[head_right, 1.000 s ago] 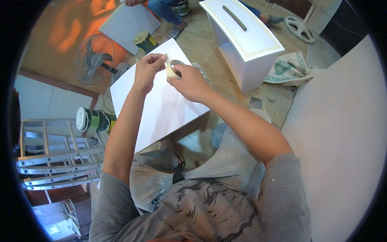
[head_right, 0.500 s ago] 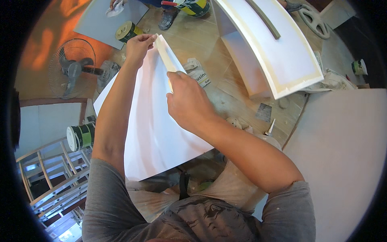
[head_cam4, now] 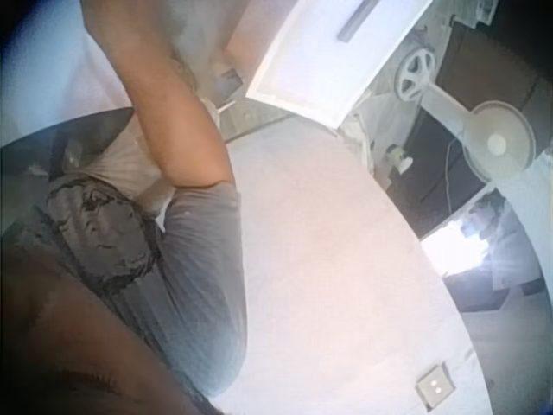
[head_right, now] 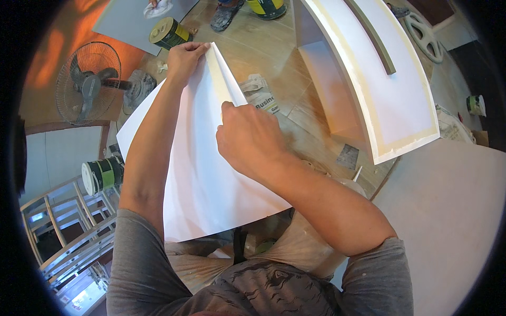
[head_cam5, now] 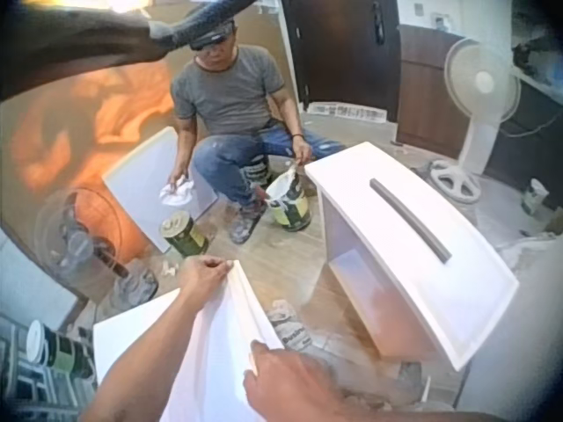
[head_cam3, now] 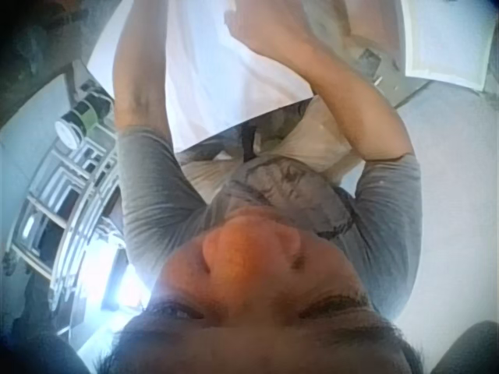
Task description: The person assembles a white cabinet by applying adhesive to the edges, attaching a wooden trim piece, and applying masking tape to the edges of a white panel. They handle the cabinet, trim, and tape while sitting on the floor.
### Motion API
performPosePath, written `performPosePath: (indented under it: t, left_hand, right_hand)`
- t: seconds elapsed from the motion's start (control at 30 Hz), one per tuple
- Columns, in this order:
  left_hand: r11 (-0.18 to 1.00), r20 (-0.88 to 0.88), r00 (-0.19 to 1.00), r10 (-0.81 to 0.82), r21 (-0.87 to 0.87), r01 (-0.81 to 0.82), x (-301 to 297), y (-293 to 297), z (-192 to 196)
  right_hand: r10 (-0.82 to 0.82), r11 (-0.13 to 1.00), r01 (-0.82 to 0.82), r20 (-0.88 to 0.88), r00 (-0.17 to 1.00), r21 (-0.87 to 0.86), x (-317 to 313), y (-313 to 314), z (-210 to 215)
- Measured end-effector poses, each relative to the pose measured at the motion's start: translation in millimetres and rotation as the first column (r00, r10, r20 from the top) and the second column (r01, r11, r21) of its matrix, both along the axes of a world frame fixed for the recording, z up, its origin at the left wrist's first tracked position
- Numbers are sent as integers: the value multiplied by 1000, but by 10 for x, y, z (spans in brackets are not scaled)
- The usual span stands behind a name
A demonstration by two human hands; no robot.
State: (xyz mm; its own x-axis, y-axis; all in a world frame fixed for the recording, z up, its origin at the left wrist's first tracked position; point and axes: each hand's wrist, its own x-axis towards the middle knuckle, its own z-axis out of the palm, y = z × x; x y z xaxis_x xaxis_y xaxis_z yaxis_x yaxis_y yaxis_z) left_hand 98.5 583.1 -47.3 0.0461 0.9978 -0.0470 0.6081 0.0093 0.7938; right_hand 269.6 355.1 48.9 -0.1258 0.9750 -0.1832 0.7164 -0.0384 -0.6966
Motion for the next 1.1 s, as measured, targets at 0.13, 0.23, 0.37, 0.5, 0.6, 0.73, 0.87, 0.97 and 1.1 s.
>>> performPosePath:
  t: [0.13, 0.23, 0.37, 0.5, 0.6, 0.73, 0.87, 0.97, 1.1]
  left_hand:
    - [999, -37, 998, 47, -14, -47, 49, 2, 32]
    - [999, 3, 999, 43, -4, -43, 85, -43, 48]
    - [997, -50, 996, 76, 23, -75, 65, -27, -3]
    - [996, -80, 993, 82, 49, -78, 89, -49, -4]
    - [995, -95, 992, 87, 59, -82, 103, -59, 5]
    - [991, -148, 985, 94, 112, -78, 96, -59, -17]
    - [991, -143, 985, 100, 104, -86, 87, -46, -37]
    - [991, -136, 984, 116, 81, -105, 112, -46, -42]
    - [991, -161, 981, 111, 94, -97, 89, -21, -60]
  right_hand:
    - [-34, 999, 34, 33, 999, 4, 30, 23, -6]
    - [-40, 999, 41, 45, 998, -20, 70, 24, -38]
    - [-35, 994, 40, 45, 998, -106, 96, 41, -15]
    - [-45, 993, 51, 62, 997, -110, 91, 38, -6]
    - [-37, 993, 45, 67, 997, -108, 91, 39, 1]
    - [-49, 995, 54, 60, 997, -82, 64, 35, -5]
    - [-70, 997, 72, 75, 995, -23, 37, 14, -32]
    - [-71, 997, 74, 82, 994, -38, 47, 12, -23]
    - [-66, 998, 68, 83, 994, -11, 44, 4, -19]
